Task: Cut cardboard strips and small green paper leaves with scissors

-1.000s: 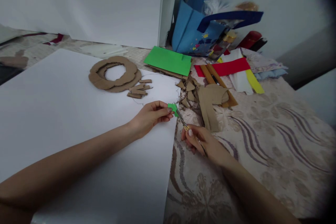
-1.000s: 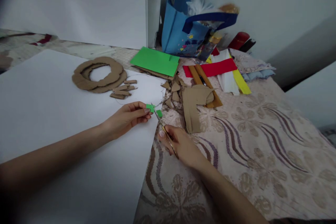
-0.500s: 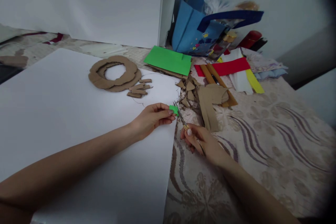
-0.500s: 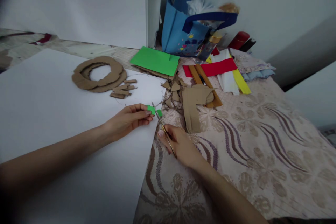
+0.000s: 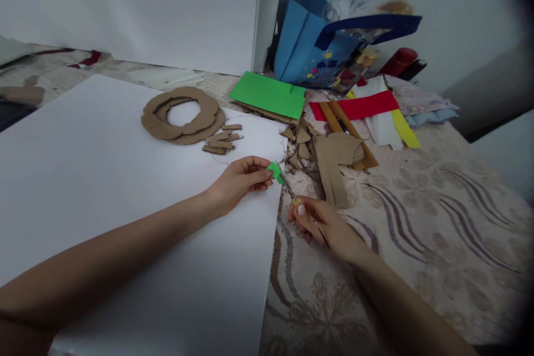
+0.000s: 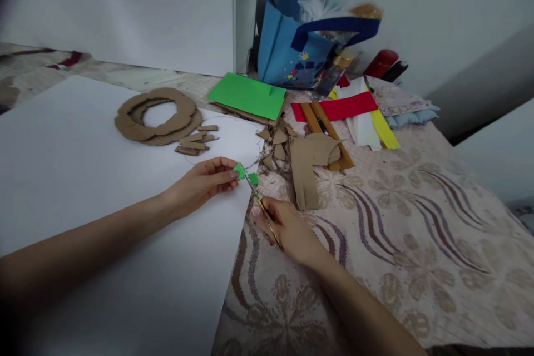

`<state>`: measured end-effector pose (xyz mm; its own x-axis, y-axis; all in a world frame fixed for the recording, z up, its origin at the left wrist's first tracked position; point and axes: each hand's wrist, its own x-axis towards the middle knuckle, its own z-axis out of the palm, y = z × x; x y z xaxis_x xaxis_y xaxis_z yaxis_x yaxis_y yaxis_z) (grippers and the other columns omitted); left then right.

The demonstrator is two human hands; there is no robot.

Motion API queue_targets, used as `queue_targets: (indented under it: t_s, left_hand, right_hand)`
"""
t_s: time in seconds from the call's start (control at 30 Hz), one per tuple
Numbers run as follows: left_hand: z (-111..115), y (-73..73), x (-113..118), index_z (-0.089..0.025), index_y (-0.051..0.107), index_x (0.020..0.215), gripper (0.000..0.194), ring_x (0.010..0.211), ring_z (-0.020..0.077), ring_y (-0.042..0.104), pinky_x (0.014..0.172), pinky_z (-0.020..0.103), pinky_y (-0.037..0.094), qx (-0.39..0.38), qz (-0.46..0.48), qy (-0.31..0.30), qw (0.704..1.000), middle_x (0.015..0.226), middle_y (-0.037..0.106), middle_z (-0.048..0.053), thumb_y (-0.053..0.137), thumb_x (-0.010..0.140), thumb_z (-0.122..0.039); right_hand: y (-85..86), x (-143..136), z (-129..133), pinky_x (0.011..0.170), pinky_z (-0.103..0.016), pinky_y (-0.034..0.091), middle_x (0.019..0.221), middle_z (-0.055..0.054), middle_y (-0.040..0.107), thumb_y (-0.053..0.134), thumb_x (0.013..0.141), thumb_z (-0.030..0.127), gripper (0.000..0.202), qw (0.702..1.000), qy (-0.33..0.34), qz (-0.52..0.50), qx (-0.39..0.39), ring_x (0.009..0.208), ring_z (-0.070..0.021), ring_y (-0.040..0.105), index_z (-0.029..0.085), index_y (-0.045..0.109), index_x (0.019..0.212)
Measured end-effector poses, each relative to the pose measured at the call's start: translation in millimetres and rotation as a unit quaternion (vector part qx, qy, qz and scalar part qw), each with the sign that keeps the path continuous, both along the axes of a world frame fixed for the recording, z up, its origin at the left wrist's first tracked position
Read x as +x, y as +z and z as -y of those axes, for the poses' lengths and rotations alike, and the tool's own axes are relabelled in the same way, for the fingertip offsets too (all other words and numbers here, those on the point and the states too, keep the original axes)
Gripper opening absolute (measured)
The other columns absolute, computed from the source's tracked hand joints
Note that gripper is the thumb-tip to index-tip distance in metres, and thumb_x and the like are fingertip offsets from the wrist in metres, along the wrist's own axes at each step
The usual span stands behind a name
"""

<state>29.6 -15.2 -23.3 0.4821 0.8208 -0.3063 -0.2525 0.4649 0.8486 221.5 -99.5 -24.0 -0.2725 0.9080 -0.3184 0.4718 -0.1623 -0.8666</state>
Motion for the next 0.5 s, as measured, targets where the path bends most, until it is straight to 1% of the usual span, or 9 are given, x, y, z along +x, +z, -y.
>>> queue_targets:
  t_s: [0.1,0.27,0.5]
  left_hand:
    - [-2.5,-1.2,-1.1,-0.014,0.056,0.093,0.027,0.066,0.0091,0.058,0.066,0.025,0.043,0.020,-0.013,-0.015,1.000,0.073,0.061,0.000,0.071,0.070,-0.017]
    - [-7.2,-4.2,-4.4,-0.015,0.053,0.101,0.034,0.067,0.0098,0.059,0.065,0.025,0.044,0.068,-0.028,-0.071,0.995,0.073,0.062,-0.001,0.070,0.072,-0.017]
    - [-8.9,-2.9,-5.4,-0.014,0.053,0.103,0.036,0.067,0.0095,0.059,0.066,0.025,0.044,0.090,-0.039,-0.080,0.992,0.074,0.061,0.000,0.070,0.072,-0.018]
  right_hand:
    - [2.4,-0.5,-0.6,0.047,-0.023,0.031,0.055,0.005,0.040,0.035,0.088,0.062,0.050,1.000,0.003,0.013,-0.007,0.049,-0.0099,0.040,0.017,0.051,0.076]
    - [5.4,0.5,-0.8,0.047,-0.023,0.032,0.054,0.005,0.040,0.037,0.087,0.063,0.049,1.000,0.010,0.007,-0.026,0.049,-0.0104,0.039,0.017,0.052,0.075]
    - [3.9,3.0,-0.1,0.046,-0.023,0.033,0.054,0.004,0.043,0.038,0.088,0.061,0.047,0.999,0.017,-0.009,-0.041,0.048,-0.0104,0.040,0.018,0.052,0.076]
